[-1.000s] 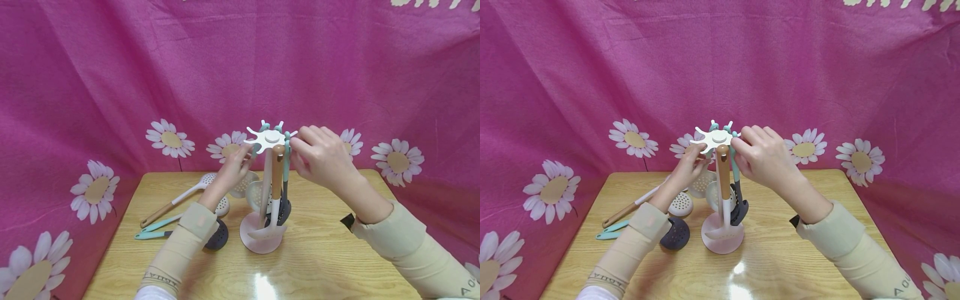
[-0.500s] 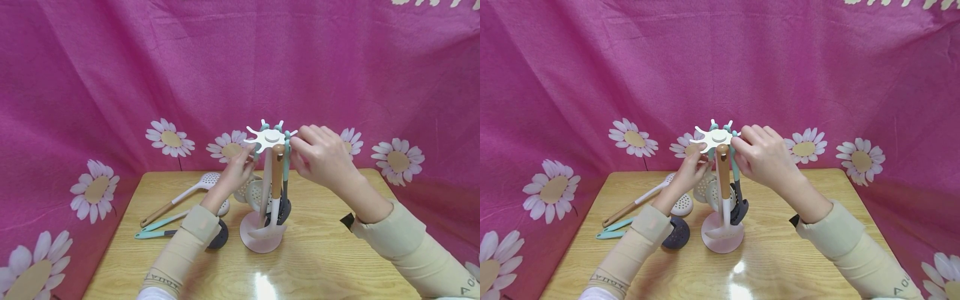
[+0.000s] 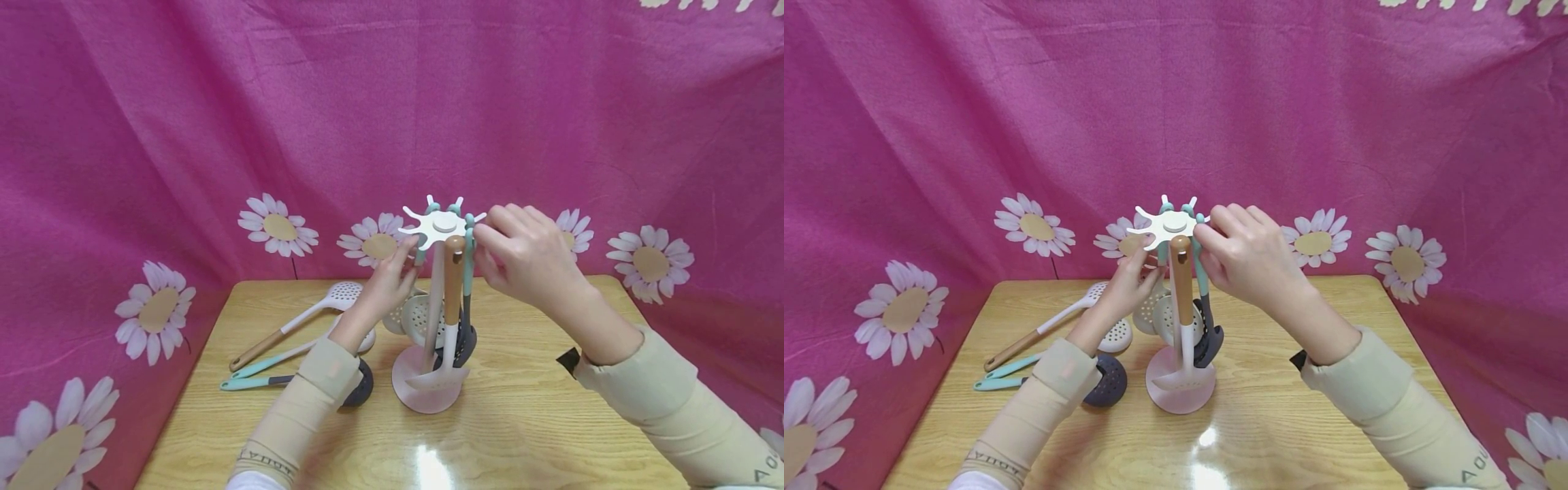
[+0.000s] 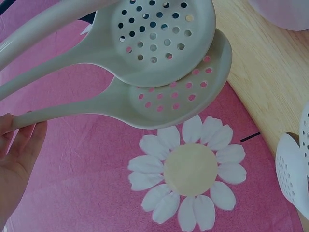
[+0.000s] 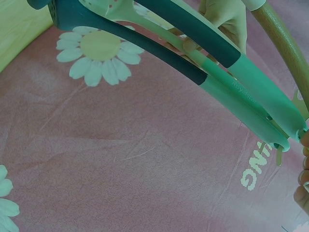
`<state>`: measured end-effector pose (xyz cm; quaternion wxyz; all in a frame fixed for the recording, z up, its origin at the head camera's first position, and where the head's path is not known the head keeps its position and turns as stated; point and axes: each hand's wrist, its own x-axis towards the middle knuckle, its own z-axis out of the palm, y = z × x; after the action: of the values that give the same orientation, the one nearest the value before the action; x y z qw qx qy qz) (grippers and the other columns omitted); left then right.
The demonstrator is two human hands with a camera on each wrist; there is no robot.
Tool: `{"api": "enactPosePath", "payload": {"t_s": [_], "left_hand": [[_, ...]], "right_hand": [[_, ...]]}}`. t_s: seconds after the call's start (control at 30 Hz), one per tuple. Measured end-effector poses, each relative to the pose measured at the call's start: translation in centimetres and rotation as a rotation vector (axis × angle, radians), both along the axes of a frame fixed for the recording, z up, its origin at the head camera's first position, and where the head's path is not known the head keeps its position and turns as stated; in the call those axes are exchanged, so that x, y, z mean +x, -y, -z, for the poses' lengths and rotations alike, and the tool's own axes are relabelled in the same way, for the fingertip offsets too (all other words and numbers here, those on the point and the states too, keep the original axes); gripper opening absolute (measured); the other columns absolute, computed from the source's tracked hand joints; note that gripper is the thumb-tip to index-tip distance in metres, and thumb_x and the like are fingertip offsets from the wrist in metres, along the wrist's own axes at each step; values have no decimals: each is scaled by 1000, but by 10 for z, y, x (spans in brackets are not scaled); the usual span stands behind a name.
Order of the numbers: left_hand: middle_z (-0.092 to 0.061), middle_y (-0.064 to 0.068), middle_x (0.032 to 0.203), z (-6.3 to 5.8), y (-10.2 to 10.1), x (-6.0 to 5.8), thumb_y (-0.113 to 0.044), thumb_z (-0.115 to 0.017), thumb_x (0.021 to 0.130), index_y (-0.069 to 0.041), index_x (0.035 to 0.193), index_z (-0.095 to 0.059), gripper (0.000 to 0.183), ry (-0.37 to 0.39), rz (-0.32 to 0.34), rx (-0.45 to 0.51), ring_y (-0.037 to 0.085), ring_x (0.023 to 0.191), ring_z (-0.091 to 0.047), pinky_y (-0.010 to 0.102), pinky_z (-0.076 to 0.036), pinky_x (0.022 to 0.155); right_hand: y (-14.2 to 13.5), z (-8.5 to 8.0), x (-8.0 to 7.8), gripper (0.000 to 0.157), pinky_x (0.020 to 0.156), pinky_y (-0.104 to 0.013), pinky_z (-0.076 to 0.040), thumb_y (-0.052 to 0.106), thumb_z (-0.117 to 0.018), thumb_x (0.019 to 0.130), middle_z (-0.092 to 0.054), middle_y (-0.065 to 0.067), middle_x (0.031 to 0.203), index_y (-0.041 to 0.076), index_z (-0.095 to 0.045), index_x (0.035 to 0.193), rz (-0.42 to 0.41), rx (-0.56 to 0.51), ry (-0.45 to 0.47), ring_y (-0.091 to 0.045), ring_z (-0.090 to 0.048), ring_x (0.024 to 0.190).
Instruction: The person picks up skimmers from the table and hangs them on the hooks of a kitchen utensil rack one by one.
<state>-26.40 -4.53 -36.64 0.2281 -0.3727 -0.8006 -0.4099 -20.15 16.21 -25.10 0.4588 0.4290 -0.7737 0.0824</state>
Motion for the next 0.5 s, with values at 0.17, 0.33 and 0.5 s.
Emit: {"api": "enactPosePath", "payload": {"t_s": [0.17, 0.33, 0.5], "left_hand": [[-59, 18, 99, 1, 0, 1, 10, -54, 83, -8, 124, -35, 48, 33, -1, 7, 27, 85, -64, 26, -52, 75], [-59, 20, 102, 2, 0, 3, 8, -53, 84, -10, 124, -36, 48, 59, -5, 7, 30, 86, -63, 31, -53, 75], [-58, 21, 103, 2, 2, 4, 8, -53, 84, -8, 125, -36, 47, 69, -5, 8, 31, 88, -63, 37, -52, 76]], "right_hand": [[0, -1, 0, 13, 49, -32, -32, 7, -42, 78, -44, -8, 66, 2, -51, 72, -2, 1, -17, -23, -42, 56], [0, -1, 0, 15, 50, -32, -33, 8, -40, 79, -45, -8, 66, 2, -51, 72, 7, 15, -24, -23, -42, 56], [0, -1, 0, 15, 50, -32, -34, 9, -41, 80, -46, -9, 67, 2, -52, 72, 12, 22, -23, -24, -43, 57]]}}
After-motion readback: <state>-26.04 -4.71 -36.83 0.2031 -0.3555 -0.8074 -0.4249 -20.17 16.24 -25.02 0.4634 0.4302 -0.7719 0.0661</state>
